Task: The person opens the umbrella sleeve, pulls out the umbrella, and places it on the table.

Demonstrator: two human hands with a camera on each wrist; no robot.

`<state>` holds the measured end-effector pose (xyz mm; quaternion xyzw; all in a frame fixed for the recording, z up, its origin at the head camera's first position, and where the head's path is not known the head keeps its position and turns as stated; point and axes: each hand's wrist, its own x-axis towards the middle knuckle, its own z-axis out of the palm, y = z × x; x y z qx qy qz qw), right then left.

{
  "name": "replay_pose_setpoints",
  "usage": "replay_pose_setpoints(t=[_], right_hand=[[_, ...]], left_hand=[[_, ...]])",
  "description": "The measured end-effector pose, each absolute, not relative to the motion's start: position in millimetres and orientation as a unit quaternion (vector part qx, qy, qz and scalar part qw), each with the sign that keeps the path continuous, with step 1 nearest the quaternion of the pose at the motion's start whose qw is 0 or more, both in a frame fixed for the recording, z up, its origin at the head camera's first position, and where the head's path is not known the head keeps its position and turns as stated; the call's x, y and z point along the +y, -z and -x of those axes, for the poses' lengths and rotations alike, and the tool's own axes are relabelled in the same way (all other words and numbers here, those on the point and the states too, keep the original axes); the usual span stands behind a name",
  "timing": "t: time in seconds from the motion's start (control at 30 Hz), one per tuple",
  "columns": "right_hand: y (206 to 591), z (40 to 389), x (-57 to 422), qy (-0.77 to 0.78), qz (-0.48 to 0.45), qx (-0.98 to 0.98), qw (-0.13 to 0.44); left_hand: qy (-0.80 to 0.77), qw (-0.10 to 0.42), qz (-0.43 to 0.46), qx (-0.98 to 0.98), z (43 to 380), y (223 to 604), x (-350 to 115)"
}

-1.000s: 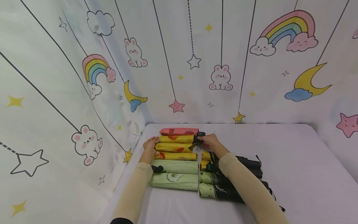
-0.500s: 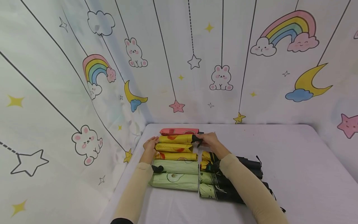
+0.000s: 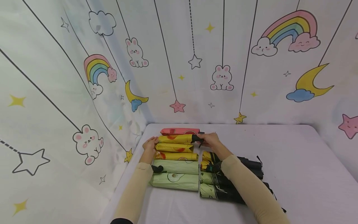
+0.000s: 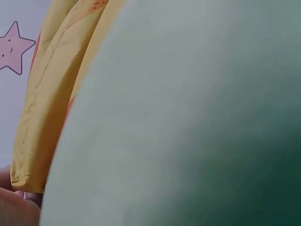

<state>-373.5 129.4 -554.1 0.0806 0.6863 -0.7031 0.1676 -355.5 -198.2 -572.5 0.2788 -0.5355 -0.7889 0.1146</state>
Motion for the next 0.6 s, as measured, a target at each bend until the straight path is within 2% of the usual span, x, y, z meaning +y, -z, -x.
replay_pose_setpoints(t=[0.6], right_hand=[[546.9,370.8,136.4,0.711,-0.082,0.676,0.172]], left_hand=[[0.824,0.102,-0.261,-0.492,353.7,567.5,-201.9]])
